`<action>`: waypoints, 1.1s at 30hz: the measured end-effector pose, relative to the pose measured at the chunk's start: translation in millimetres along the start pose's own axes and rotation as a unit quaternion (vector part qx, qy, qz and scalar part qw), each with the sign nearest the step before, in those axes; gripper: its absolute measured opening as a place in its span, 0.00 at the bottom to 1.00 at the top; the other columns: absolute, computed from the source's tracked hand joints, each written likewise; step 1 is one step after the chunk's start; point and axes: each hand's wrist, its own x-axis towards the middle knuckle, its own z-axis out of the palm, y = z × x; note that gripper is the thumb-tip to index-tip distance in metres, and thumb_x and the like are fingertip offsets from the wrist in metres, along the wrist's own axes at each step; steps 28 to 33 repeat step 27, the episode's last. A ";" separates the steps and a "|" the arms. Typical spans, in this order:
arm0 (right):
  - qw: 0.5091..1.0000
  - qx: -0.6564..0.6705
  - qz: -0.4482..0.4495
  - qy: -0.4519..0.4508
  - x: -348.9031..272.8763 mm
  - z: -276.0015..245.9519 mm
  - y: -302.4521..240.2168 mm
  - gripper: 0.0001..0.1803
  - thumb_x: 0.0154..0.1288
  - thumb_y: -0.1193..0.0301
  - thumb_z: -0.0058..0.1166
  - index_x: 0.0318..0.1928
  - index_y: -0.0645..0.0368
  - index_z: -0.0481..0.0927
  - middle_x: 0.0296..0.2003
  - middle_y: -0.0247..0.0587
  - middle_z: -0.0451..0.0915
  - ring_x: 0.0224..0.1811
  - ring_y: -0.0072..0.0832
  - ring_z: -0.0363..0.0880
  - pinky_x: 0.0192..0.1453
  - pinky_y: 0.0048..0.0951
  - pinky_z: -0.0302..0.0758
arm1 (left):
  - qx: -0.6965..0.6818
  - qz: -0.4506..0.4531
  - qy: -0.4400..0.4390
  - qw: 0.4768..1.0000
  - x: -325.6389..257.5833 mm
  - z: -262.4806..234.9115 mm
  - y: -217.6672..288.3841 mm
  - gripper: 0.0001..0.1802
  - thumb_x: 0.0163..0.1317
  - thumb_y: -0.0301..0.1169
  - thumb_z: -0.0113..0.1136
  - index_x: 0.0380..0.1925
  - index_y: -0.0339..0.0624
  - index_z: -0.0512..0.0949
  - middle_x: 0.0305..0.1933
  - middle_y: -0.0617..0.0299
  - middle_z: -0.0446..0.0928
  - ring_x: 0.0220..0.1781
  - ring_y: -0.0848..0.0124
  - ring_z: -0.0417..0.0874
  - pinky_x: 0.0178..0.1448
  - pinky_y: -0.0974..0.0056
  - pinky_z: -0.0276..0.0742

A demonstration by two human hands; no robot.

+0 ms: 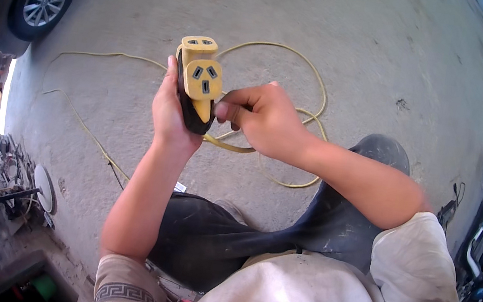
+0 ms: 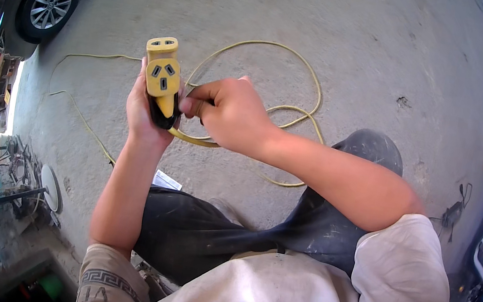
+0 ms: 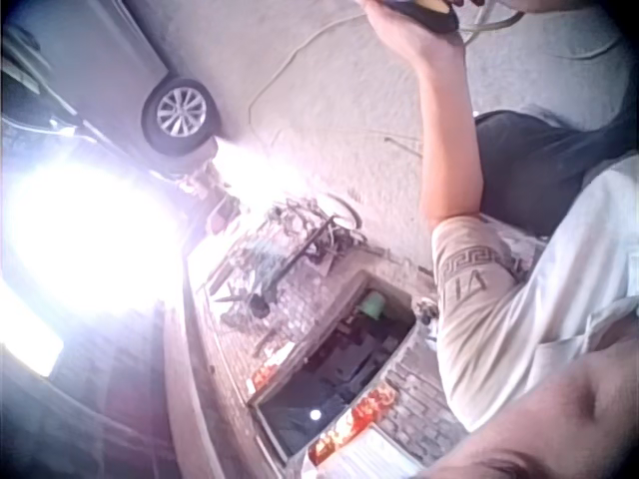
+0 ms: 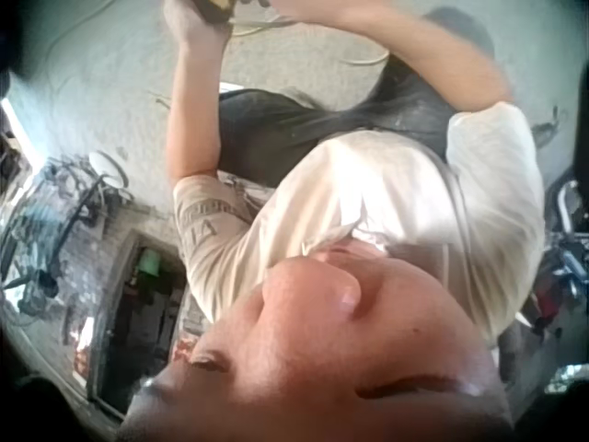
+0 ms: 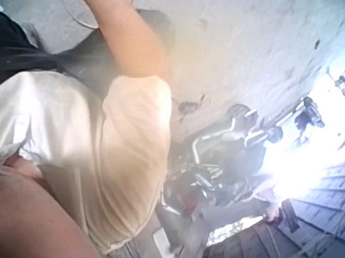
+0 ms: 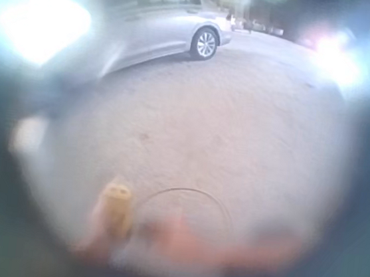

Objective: The person picks up a yellow extension cord and a yellow power strip, then repeatedly wraps black electrical tape around the power strip's body and cord junction. The person handles the cord and strip throughout, adjusting the tape and repositioning the strip.

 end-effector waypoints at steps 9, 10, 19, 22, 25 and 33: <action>0.792 -0.396 -0.414 0.211 37.4 -2.9 27.0 0.07 0.56 0.71 0.65 0.35 0.44 0.90 0.25 0.25 0.81 0.34 0.28 0.76 0.49 0.35 0.65 | -0.067 -0.131 -0.012 0.989 16.6 -18.2 0.7 0.18 0.77 0.42 0.43 0.38 0.42 0.78 0.29 0.59 0.78 0.19 0.73 0.71 0.17 0.70 0.58; 0.778 -0.407 -0.428 0.217 41.8 -4.4 27.9 0.07 0.55 0.71 0.65 0.35 0.44 0.90 0.25 0.25 0.80 0.34 0.28 0.76 0.49 0.35 0.65 | -0.076 -0.143 -0.033 0.986 19.3 -24.0 0.3 0.19 0.78 0.44 0.43 0.38 0.42 0.77 0.29 0.60 0.78 0.20 0.72 0.73 0.17 0.70 0.59; 0.739 -0.469 -0.438 0.203 55.7 -14.4 28.5 0.09 0.51 0.70 0.65 0.35 0.42 0.88 0.25 0.26 0.80 0.37 0.28 0.78 0.53 0.38 0.66 | -0.092 -0.227 -0.078 0.966 28.3 -28.1 0.6 0.14 0.71 0.36 0.48 0.28 0.41 0.74 0.22 0.67 0.66 0.15 0.78 0.58 0.15 0.72 0.51; 0.749 -0.477 -0.415 0.198 57.7 -11.5 28.3 0.10 0.50 0.71 0.65 0.35 0.42 0.88 0.25 0.26 0.80 0.36 0.29 0.78 0.53 0.38 0.67 | -0.099 -0.232 -0.074 0.965 31.4 -33.6 0.6 0.13 0.70 0.35 0.48 0.27 0.42 0.74 0.21 0.67 0.65 0.14 0.78 0.57 0.15 0.72 0.51; 0.757 -0.486 -0.390 0.195 60.5 -12.2 28.7 0.10 0.49 0.71 0.65 0.35 0.42 0.88 0.25 0.27 0.81 0.36 0.31 0.79 0.52 0.39 0.67 | -0.098 -0.237 -0.077 0.963 33.0 -32.5 0.3 0.13 0.70 0.35 0.49 0.28 0.43 0.74 0.21 0.68 0.64 0.14 0.78 0.57 0.15 0.72 0.51; 0.772 -0.481 -0.372 0.184 59.9 -14.6 23.3 0.10 0.48 0.70 0.66 0.33 0.43 0.88 0.26 0.27 0.82 0.37 0.33 0.81 0.52 0.40 0.67 | -0.115 -0.254 -0.087 0.957 38.3 -37.3 -1.3 0.13 0.70 0.36 0.49 0.28 0.44 0.74 0.21 0.67 0.64 0.14 0.77 0.57 0.15 0.72 0.50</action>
